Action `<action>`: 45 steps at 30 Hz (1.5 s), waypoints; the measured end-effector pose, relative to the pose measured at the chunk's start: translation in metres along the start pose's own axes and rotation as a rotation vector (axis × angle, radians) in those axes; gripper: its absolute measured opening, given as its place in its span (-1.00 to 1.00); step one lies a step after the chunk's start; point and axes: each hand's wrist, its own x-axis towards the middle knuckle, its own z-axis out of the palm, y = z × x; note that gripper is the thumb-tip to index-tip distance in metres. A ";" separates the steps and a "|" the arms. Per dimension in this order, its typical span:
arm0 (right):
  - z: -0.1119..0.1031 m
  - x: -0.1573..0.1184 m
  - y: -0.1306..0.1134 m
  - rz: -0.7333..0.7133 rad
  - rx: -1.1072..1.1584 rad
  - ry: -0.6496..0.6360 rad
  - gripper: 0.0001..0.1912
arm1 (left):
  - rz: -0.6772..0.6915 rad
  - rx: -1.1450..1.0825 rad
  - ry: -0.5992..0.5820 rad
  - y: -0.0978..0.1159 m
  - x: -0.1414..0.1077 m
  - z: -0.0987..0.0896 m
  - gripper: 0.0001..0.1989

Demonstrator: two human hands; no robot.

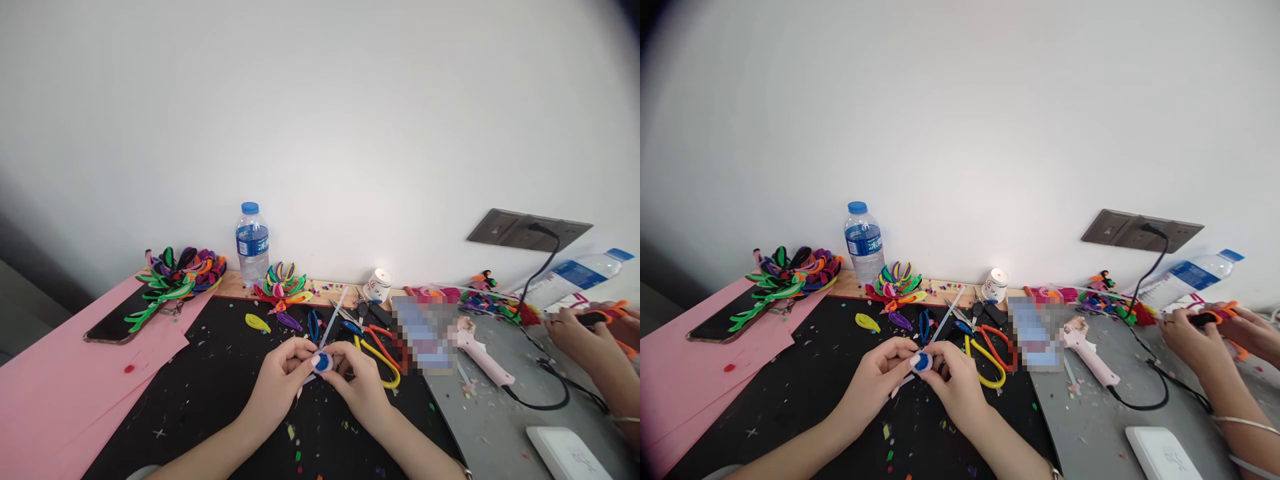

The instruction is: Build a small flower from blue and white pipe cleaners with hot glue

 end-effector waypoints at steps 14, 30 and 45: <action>0.000 0.000 -0.003 0.044 0.045 0.001 -0.85 | 0.017 0.023 -0.019 0.004 -0.002 0.000 -0.76; 0.001 -0.001 -0.001 0.000 0.056 0.028 -0.86 | 0.035 0.038 0.009 0.005 -0.001 0.001 -0.74; 0.002 0.000 -0.001 0.010 0.065 0.042 -0.86 | 0.063 0.064 -0.003 0.004 -0.002 0.001 -0.75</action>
